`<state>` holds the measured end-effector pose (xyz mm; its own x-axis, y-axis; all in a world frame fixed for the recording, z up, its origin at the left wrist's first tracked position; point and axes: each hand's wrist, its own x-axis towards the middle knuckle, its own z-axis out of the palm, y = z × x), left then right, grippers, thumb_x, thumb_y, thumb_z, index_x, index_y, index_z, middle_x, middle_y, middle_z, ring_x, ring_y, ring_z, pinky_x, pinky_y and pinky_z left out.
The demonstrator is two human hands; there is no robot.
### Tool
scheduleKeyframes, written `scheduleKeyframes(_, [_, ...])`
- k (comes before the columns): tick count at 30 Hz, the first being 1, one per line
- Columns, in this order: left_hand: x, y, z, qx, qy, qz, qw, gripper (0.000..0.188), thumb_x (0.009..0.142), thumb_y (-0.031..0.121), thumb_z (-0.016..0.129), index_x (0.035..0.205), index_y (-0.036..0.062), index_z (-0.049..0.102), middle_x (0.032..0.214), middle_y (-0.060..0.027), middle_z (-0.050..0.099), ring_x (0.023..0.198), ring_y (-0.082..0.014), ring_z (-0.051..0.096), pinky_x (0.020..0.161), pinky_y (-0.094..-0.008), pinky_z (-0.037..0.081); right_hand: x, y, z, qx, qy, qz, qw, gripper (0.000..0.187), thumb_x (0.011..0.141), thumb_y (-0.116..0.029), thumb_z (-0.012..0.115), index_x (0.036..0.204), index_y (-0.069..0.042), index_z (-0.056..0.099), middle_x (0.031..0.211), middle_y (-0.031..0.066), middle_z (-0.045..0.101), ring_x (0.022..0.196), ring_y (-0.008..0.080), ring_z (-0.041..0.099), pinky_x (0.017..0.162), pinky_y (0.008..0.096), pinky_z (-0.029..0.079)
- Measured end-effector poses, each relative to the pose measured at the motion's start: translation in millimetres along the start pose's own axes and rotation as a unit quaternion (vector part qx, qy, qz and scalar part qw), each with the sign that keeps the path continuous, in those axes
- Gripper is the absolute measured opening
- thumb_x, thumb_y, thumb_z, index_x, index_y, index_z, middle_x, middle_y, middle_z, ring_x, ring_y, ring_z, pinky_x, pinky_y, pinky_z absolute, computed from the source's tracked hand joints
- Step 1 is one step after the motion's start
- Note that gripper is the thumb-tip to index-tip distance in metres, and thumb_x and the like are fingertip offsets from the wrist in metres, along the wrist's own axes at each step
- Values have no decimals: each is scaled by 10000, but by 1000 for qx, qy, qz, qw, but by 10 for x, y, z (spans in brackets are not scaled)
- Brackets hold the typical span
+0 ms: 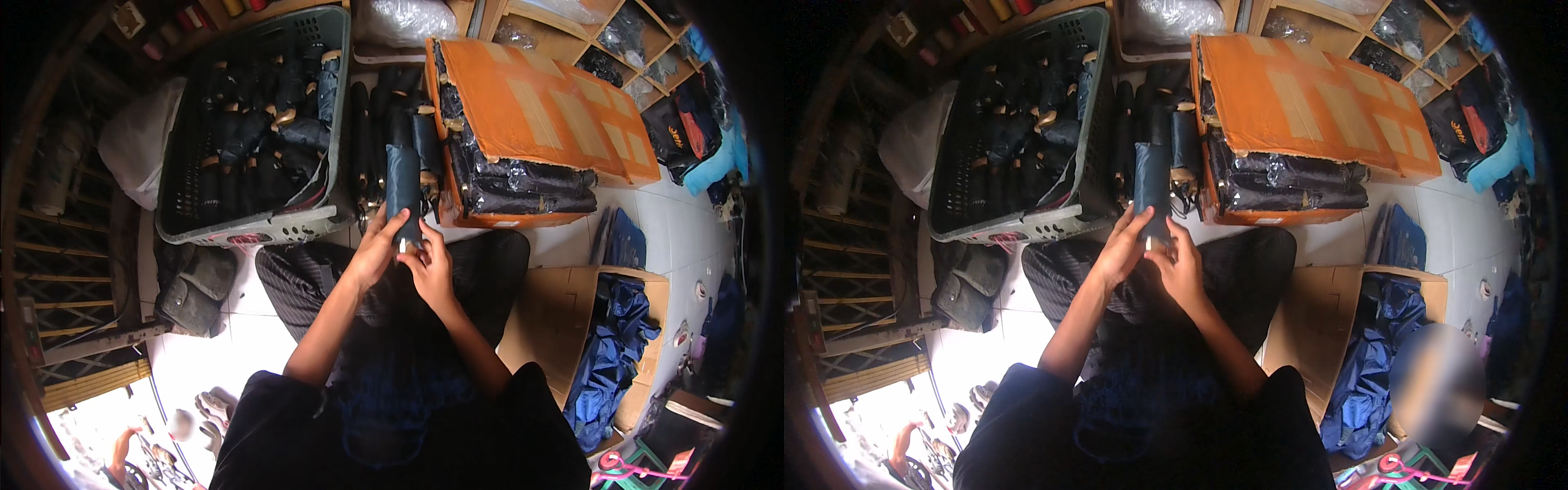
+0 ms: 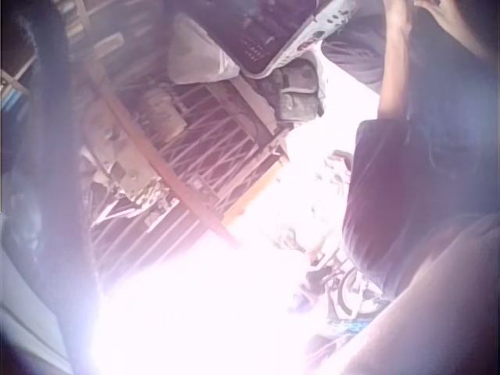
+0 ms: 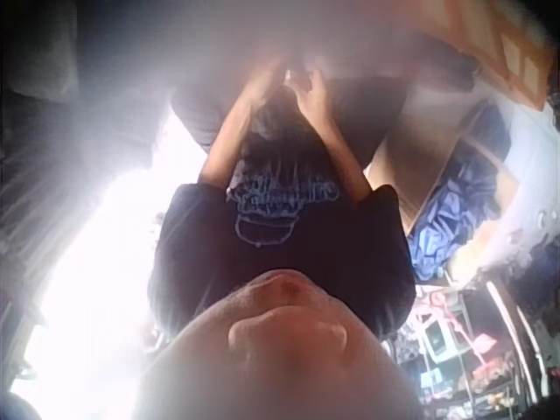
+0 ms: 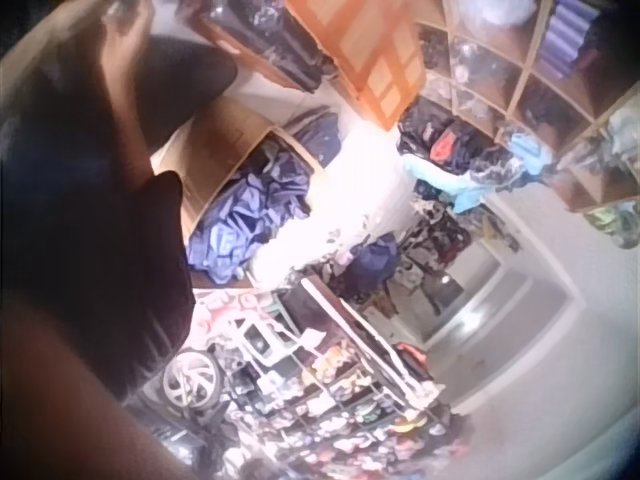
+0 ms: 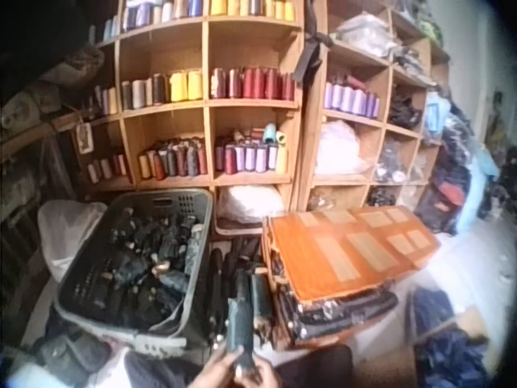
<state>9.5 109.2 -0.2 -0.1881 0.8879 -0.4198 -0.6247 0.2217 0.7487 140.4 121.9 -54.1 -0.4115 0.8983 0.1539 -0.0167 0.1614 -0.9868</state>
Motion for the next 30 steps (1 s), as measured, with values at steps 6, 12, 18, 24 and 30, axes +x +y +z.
scheduleKeyframes(6, [559, 107, -215, 101, 49, 96, 989, 711, 954, 257, 544, 1478, -18, 148, 1428, -163, 388, 1315, -249, 368, 1090, -328, 269, 995, 388, 340, -63, 87, -73, 992, 327, 837, -7, 651, 1139, 15, 529, 1001, 177, 646, 909, 272, 656, 784, 335, 497])
scheduleKeyframes(12, [113, 116, -159, 200, -14, 106, 974, 531, 951, 192, 521, 1411, -17, 359, 1475, -160, 340, 1315, -247, 380, 1075, -338, 293, 1320, 322, 313, -151, -15, -211, 966, 340, 831, -5, 565, 1170, 14, 592, 1343, 212, 488, 1224, 378, 485, 1013, 396, 398])
scheduleKeyframes(18, [-581, 637, 97, 375, -16, 231, 898, 240, 941, 138, 541, 1136, 13, 607, 1053, -91, 647, 972, -159, 599, 877, -273, 449, 634, -285, -101, -157, 16, -166, 973, 318, 814, 72, 581, 1116, -15, 630, 1370, 166, 480, 1286, 332, 440, 1054, 385, 351])
scheduleKeyframes(24, [-437, 556, -6, 367, -77, 241, 895, 360, 984, 270, 467, 1176, -21, 561, 1052, -143, 648, 949, -203, 612, 887, -334, 457, -443, -1616, -1280, -197, 96, -28, 975, 201, 874, -35, 607, 1069, -8, 648, 979, 113, 663, 821, 180, 665, 749, 282, 513])
scheduleKeyframes(30, [-296, 122, 444, 342, -206, 165, 902, 297, 976, 220, 508, 1132, -19, 589, 996, -126, 663, 890, -189, 625, 854, -322, 464, -1413, -2125, -2582, -471, 281, 18, 836, 114, 895, -21, 566, 954, 20, 654, 898, 126, 675, 819, 207, 649, 730, 291, 500])
